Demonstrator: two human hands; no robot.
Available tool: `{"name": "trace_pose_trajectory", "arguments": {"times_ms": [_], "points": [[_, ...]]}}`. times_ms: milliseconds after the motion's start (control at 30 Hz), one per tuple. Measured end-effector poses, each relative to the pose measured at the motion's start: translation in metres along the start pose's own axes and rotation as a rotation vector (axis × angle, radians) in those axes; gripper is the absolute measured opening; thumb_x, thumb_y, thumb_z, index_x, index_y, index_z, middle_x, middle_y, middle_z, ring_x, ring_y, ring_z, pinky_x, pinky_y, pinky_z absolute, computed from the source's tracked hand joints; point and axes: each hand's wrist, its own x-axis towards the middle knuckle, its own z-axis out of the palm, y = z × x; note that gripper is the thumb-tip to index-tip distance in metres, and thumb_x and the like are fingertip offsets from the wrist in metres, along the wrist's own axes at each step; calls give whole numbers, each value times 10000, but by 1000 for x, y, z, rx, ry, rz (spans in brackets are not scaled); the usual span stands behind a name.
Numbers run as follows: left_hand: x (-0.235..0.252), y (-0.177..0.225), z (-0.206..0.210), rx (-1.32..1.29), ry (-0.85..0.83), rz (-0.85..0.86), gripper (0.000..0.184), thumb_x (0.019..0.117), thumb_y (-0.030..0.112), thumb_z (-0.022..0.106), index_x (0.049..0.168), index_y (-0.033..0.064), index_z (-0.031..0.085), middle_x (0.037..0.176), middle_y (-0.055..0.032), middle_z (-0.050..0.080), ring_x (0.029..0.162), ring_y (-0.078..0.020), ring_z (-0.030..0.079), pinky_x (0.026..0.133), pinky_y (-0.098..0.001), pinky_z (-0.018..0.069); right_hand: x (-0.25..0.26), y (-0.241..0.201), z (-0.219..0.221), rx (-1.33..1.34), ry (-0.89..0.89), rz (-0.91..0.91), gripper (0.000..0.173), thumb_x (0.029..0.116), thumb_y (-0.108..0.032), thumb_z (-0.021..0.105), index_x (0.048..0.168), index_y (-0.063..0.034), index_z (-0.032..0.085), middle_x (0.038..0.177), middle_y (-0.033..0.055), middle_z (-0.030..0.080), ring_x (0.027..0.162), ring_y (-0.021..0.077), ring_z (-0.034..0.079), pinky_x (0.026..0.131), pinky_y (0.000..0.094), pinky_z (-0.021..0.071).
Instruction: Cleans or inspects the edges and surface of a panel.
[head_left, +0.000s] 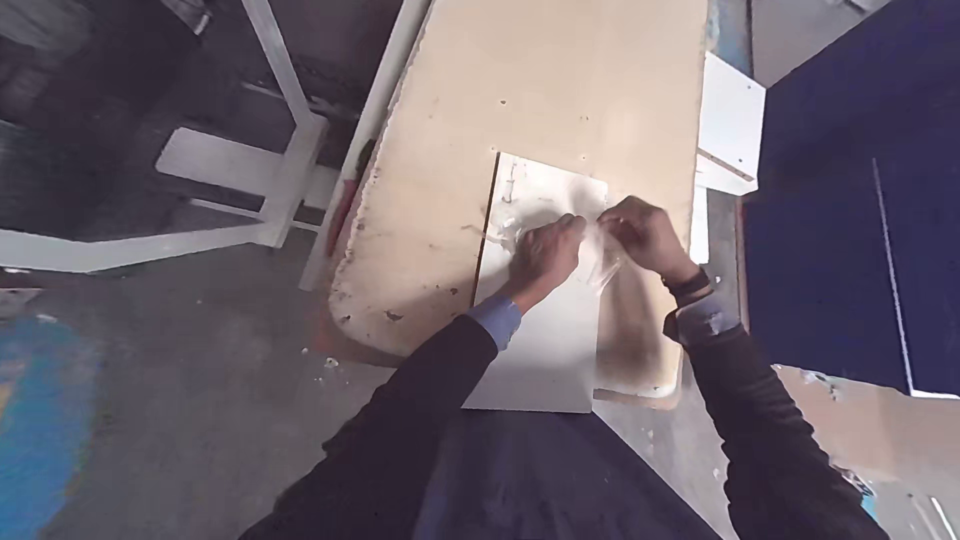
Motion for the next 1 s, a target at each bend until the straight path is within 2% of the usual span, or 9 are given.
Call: {"name": "trace_pose_trajectory", "arguments": {"times_ms": [100,267,400,467,533,633,733,800,1000], "points": [[0,-2,2,7,23,32,113,1040,212,576,1030,127,651,980,-83,659,764,-276,673,591,-473,552,7,23,-5,144,76,50,162,985,-126,645,1061,-14,734,998,108,692,858,147,661,797,334,582],[0,-3,3,-17,48,27,111,1035,197,578,1017,124,660,968,-83,659,787,-277,676,610,-478,554,7,11,-1,116,-106,167,258,940,-18,624,1185,-51,699,1155,131,665,861,207,655,722,396,561],[0,-3,2,-30,53,12,113,1039,191,566,1001,129,652,963,-71,656,778,-267,674,597,-471,554,-11,33,13,42,-39,-4,163,954,-103,676,1101,-141,733,1117,55,646,868,144,660,727,342,597],[0,-4,5,-35,68,20,116,1040,190,563,993,130,651,962,-72,651,777,-262,672,593,-468,552,-3,27,16,-43,-58,-9,126,975,-104,648,1070,-126,727,1113,67,650,882,182,670,739,402,598],[0,-4,6,-39,78,13,127,1047,194,553,1007,127,654,976,-81,653,793,-267,674,606,-480,553,18,23,17,-166,-144,-5,158,997,-104,593,1086,-70,719,1147,123,657,967,268,689,794,502,596],[2,-3,4,-45,68,-31,149,1041,261,581,1059,141,669,1009,-85,658,815,-273,680,623,-493,558,30,19,11,-366,-232,-64,181,1033,-145,543,1078,-61,697,1141,135,650,984,303,689,768,514,595],[10,-3,6,-28,19,-91,318,961,425,688,1182,196,696,1116,-68,680,880,-264,698,676,-501,578,30,9,2,-450,-283,-88,145,1012,-87,546,1045,-46,682,1124,149,642,963,331,687,726,523,592],[15,-4,7,-10,-18,-85,350,968,473,669,1213,225,700,1136,-46,690,919,-252,702,723,-499,584,27,5,0,-464,-276,-108,125,1000,-59,551,1017,-44,674,1092,152,642,919,331,688,689,512,590],[19,-9,8,-27,-54,-14,200,1041,255,569,1123,179,735,1125,-45,714,902,-270,717,728,-524,576,10,-16,-3,-359,-206,-76,114,988,-38,591,1027,-40,699,1110,153,649,895,317,698,689,508,596]]}}
